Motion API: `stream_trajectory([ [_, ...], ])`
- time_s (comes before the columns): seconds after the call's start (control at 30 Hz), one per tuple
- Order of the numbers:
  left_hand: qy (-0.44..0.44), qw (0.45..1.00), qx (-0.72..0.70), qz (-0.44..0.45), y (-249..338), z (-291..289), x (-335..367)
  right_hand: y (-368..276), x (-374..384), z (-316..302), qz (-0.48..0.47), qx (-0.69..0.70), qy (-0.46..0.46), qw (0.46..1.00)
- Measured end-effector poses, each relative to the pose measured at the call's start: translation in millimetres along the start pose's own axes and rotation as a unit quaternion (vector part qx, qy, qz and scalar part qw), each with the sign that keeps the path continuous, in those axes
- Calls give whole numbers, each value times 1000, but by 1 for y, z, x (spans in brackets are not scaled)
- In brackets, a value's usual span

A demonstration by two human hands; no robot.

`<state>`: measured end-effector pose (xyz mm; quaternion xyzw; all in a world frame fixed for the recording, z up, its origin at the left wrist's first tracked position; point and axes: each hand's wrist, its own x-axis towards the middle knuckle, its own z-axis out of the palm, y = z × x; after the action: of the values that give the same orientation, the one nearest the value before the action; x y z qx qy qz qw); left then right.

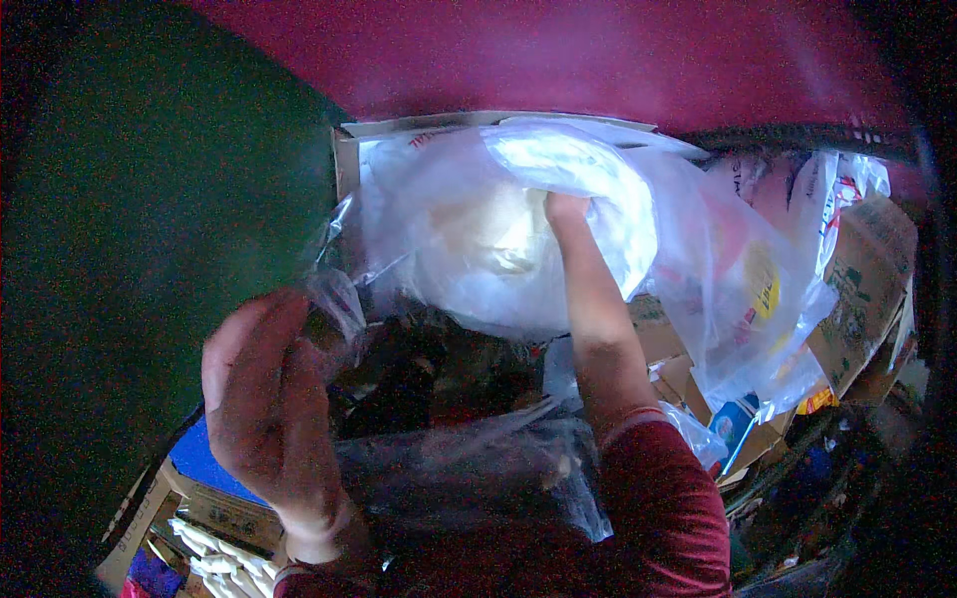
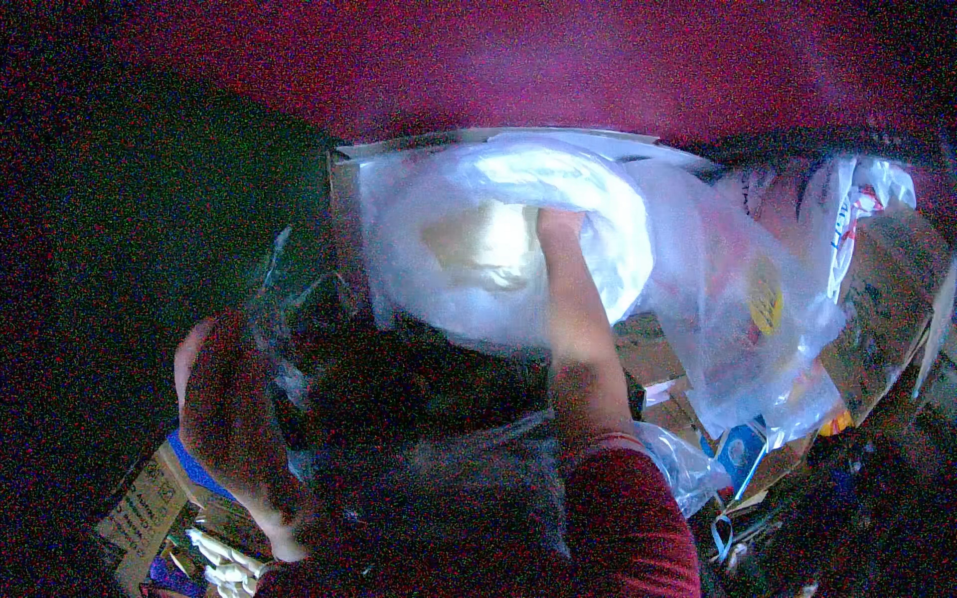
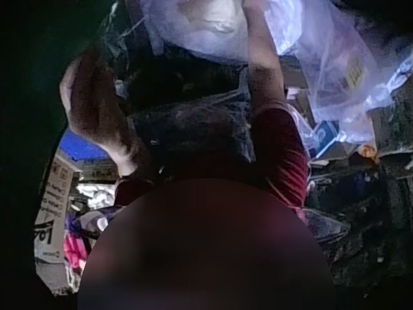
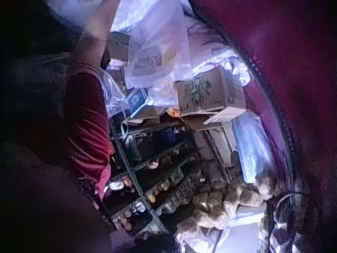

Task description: The recorder is weighing and bagging small, white, puffy snacks into individual plastic bags in a store backroom.

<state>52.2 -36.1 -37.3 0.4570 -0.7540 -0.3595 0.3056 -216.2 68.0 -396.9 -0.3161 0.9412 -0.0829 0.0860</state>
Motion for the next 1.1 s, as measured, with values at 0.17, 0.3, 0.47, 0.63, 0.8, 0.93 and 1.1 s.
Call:
stream_trajectory([
  [0.17, -5, 1000, 9, -11, -4, -2, 4, 14, -16, -7, -17, 24, -44, 999],
  [0.3, 0, 999, 34, 20, -6, -1, 5, 7, -31, -14, -87, -161, -161, 970],
  [0.47, 10, 1000, 17, 20, -5, 2, 3, 2, -25, -2, 0, -136, -231, 963],
  [0.63, 5, 999, 35, 27, -11, -2, 5, -3, -31, -18, -54, -68, -229, 970],
  [0.8, -9, 995, 85, 58, -10, -3, 5, -23, -26, 17, -47, -95, -240, 965],
  [0.93, 11, 999, 37, -4, -7, -3, 2, -34, -35, 18, -39, -46, -214, 975],
  [1.1, -21, 994, 55, 88, -24, -8, 6, -17, -46, 3, -34, 113, -164, 979],
])
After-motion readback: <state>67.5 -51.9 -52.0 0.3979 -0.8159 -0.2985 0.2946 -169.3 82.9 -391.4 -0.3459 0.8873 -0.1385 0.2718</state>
